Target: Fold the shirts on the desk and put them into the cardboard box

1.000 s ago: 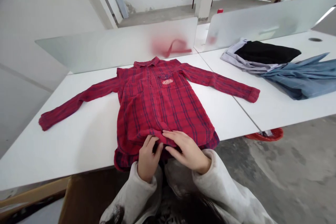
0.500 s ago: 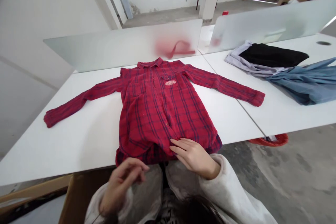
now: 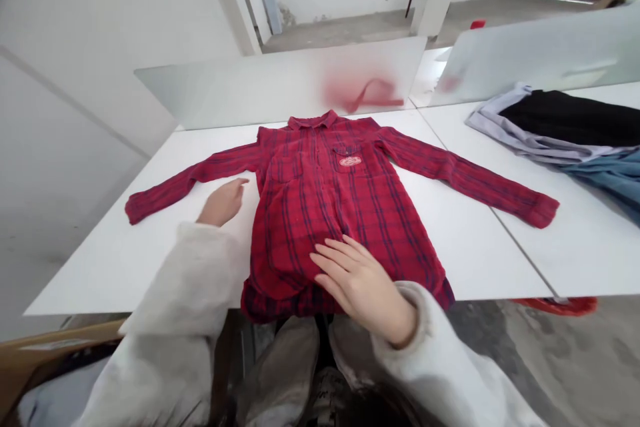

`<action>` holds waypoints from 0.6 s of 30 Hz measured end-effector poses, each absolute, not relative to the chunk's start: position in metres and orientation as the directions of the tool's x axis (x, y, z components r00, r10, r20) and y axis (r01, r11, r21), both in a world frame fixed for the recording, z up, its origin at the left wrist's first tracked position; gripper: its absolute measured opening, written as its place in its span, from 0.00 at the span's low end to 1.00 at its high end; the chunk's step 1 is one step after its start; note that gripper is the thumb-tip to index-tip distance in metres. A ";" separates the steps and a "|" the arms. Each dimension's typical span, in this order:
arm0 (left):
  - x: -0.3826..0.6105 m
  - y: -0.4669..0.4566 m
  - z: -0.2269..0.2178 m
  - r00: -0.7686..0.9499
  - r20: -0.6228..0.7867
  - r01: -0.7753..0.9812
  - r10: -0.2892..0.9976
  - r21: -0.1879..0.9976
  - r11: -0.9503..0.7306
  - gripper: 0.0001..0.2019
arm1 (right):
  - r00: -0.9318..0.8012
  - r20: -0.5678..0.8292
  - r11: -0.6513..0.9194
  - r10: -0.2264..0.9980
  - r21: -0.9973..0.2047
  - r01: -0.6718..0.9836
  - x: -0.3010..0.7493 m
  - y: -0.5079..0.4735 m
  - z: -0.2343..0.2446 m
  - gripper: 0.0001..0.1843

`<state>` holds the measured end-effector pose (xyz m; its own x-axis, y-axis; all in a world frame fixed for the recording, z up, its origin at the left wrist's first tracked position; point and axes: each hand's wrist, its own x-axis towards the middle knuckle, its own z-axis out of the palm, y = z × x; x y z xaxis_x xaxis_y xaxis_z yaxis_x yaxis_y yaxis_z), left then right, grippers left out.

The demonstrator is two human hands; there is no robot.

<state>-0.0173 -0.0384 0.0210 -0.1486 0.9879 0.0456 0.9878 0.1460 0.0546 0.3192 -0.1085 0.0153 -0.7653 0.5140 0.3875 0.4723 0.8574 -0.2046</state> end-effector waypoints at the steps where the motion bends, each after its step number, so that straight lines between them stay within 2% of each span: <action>1: -0.016 -0.020 0.009 -0.135 0.032 0.990 0.990 0.051 0.133 0.22 | -0.755 0.390 0.848 0.526 -0.177 0.499 0.305 -0.104 0.006 0.20; 4: -0.015 0.009 -0.020 -0.124 0.014 0.991 0.992 0.043 0.124 0.22 | -0.732 0.332 0.791 0.595 -0.083 0.606 0.281 -0.094 -0.029 0.25; 8: -0.027 0.013 -0.039 -0.165 0.001 0.986 0.986 0.001 0.165 0.26 | -0.733 0.270 0.763 0.624 -0.009 0.646 0.289 -0.086 -0.062 0.26; 13: -0.045 0.014 -0.044 -0.160 0.006 0.987 0.987 0.002 0.160 0.27 | -0.737 0.284 0.766 0.614 0.013 0.643 0.307 -0.085 -0.067 0.25; 18: -0.049 0.012 -0.049 -0.125 0.136 0.990 0.983 0.081 0.115 0.24 | -0.734 0.276 0.766 0.620 -0.011 0.643 0.307 -0.084 -0.066 0.26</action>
